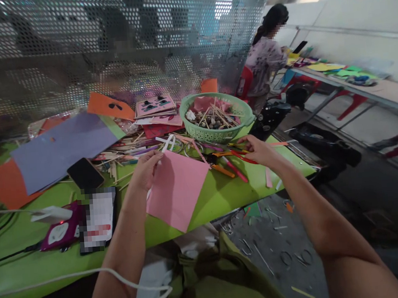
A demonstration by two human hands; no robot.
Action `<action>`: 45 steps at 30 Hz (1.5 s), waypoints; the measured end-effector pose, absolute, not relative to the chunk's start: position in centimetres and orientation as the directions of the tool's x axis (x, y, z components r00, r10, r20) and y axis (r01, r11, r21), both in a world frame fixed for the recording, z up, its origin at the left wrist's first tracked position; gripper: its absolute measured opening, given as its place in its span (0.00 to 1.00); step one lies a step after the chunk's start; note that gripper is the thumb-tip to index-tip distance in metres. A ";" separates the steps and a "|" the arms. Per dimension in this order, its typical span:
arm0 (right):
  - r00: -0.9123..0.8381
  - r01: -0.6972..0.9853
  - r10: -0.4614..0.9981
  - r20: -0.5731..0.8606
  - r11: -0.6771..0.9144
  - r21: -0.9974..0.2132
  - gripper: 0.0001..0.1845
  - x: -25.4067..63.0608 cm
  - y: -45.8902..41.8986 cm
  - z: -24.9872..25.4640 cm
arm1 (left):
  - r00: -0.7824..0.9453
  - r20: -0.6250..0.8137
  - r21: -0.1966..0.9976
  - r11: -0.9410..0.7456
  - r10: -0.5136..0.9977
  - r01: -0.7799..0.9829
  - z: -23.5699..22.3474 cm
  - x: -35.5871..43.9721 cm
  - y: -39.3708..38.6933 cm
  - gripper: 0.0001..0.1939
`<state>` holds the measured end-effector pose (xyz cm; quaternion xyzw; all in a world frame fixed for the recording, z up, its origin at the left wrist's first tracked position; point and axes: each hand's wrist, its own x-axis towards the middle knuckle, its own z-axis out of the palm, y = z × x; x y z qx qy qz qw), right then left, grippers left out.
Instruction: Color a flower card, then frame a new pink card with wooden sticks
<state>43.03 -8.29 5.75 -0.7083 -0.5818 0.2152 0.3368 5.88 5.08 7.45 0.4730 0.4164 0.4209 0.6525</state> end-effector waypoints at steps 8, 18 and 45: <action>0.041 0.260 0.981 -0.189 -0.193 -0.946 0.36 37.9 -10.9 9.2 | 0.388 -0.059 0.972 0.142 0.920 -0.190 7.3 5.8 4.5 0.08; -0.280 0.310 0.940 -0.193 -0.102 -0.945 0.37 34.0 -10.1 11.1 | 0.444 -0.091 0.980 0.160 0.891 -0.119 7.8 5.5 3.9 0.09; -0.257 0.247 0.940 -0.226 -0.162 -0.956 0.38 31.9 -9.4 10.7 | 0.484 -0.043 0.971 0.150 0.874 -0.185 8.1 6.1 3.3 0.05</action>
